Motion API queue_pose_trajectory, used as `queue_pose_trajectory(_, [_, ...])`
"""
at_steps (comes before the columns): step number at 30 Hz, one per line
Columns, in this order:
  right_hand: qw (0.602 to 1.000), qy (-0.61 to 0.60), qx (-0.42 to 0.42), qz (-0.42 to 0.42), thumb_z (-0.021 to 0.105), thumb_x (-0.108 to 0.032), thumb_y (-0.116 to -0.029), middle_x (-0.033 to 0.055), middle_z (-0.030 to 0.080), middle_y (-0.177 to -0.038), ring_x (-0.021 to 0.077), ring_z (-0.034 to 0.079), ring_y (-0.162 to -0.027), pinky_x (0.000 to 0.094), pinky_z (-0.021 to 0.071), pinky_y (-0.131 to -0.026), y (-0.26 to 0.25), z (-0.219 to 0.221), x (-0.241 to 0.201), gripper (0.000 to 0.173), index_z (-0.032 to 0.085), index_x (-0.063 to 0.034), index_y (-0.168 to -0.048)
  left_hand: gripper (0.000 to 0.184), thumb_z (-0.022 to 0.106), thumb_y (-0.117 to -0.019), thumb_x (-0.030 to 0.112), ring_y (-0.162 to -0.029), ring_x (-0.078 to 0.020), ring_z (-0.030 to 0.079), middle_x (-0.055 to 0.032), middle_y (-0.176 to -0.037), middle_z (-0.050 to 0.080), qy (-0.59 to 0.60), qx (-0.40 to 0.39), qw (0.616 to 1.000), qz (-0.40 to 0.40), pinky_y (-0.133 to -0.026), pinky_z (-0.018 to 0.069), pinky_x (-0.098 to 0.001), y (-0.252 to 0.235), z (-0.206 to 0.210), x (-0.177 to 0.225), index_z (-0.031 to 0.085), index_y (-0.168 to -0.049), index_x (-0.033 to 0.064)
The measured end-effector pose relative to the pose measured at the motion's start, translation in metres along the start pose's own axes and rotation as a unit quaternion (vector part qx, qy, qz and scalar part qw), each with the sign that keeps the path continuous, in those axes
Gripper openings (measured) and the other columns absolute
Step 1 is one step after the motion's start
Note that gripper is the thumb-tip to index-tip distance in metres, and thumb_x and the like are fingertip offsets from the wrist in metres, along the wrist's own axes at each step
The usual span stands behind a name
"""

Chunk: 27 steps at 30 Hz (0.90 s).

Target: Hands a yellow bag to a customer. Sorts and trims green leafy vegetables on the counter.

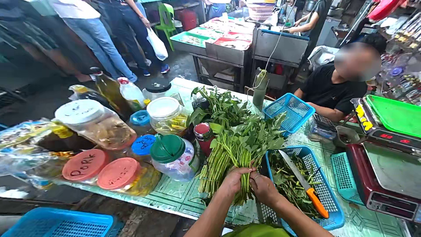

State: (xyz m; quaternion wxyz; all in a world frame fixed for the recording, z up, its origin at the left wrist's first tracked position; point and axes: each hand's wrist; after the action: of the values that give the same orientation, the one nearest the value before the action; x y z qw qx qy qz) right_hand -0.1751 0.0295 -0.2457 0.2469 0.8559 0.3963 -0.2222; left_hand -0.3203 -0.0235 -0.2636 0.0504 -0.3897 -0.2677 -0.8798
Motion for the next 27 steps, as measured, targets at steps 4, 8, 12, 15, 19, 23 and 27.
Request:
queue_pose_trajectory(4, [0.992,0.065,0.004,-0.108,0.044,-0.024,-0.1046,0.0151,0.072,-0.093,0.032,0.072,-0.089,0.0547,0.0569,-0.074,0.023,-0.006,0.004,0.032,0.069,-0.0036,-0.099,0.036,0.049,-0.0926,-0.011,-0.066,-0.0227,0.067,-0.0163,-0.093,0.07,0.019,0.039,0.998,0.052,-0.061,0.0594,-0.0367,0.005,0.015,0.037,0.051,-0.127,-0.0015])
queue_pose_trajectory(8, [0.995,0.076,0.005,0.067,0.057,-0.026,-0.1006,0.0179,0.072,-0.098,0.0364,0.071,-0.093,0.06,0.0558,-0.081,0.044,-0.038,0.033,0.028,0.068,-0.0025,-0.111,0.026,0.053,-0.0959,-0.011,-0.066,-0.0201,0.069,-0.017,-0.095,0.074,-0.073,0.043,0.974,0.208,-0.063,0.0595,-0.0319,0.018,0.006,0.088,0.056,-0.121,-0.0042])
queue_pose_trajectory(12, [0.957,0.111,0.027,0.267,0.06,-0.023,-0.0987,0.0202,0.062,-0.135,0.0383,0.064,-0.12,0.058,0.0516,-0.099,0.028,-0.05,0.059,0.051,0.051,-0.0048,-0.145,0.013,0.059,-0.1023,0.006,-0.057,-0.0151,0.06,-0.0064,-0.072,0.063,-0.167,0.124,0.946,0.248,-0.057,0.0555,-0.0294,0.017,-0.013,0.093,0.057,-0.114,0.001])
queue_pose_trajectory(15, [0.962,-0.085,0.047,0.257,0.06,-0.043,-0.101,0.0195,0.07,-0.112,0.0363,0.069,-0.102,0.0584,0.0543,-0.091,0.003,-0.015,0.041,0.057,0.051,-0.0058,-0.143,0.028,0.059,-0.1056,0.022,-0.053,-0.0177,0.062,-0.0069,-0.067,0.06,-0.161,0.161,0.966,0.124,-0.055,0.059,-0.0332,0.005,-0.028,0.063,0.053,-0.12,-0.0014])
queue_pose_trajectory(19, [0.911,-0.278,0.07,0.297,0.075,-0.06,-0.0858,0.0296,0.057,-0.137,0.0416,0.061,-0.124,0.0595,0.0491,-0.104,-0.039,0.057,0.019,0.107,0.021,-0.0004,-0.156,0.026,0.063,-0.0996,0.005,-0.06,-0.0201,0.069,-0.0134,-0.078,0.07,-0.096,0.152,0.979,0.095,-0.059,0.0605,-0.0324,0.012,-0.034,0.034,0.051,-0.12,-0.0058])
queue_pose_trajectory(23, [0.89,-0.301,0.075,0.333,0.087,-0.039,-0.0789,0.0299,0.059,-0.13,0.0416,0.067,-0.11,0.0587,0.0556,-0.09,-0.054,0.086,0.021,0.113,0.014,-0.0047,-0.158,0.011,0.065,-0.0963,0.0,-0.045,-0.0136,0.054,-0.0034,-0.057,0.054,-0.028,0.164,0.967,0.195,-0.048,0.053,-0.0282,0.023,-0.037,0.038,0.055,-0.102,-0.0009])
queue_pose_trajectory(27, [0.871,-0.345,0.1,0.336,0.077,-0.014,-0.0877,0.03,0.061,-0.124,0.0413,0.068,-0.101,0.0582,0.0572,-0.082,-0.046,0.084,0.027,0.077,0.033,-0.001,-0.15,0.026,0.07,-0.0927,0.002,-0.051,-0.0113,0.055,-0.0032,-0.066,0.059,-0.024,0.165,0.962,0.216,-0.052,0.0527,-0.0278,0.03,-0.048,0.053,0.059,-0.116,-0.0027])
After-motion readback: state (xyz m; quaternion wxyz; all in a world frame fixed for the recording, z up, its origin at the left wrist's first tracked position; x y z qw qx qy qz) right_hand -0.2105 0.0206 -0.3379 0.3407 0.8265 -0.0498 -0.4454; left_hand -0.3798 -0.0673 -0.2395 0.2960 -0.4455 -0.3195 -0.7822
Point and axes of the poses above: each hand's wrist, its own y-axis away from the middle knuckle, its own z-axis out of the palm, x = y × z
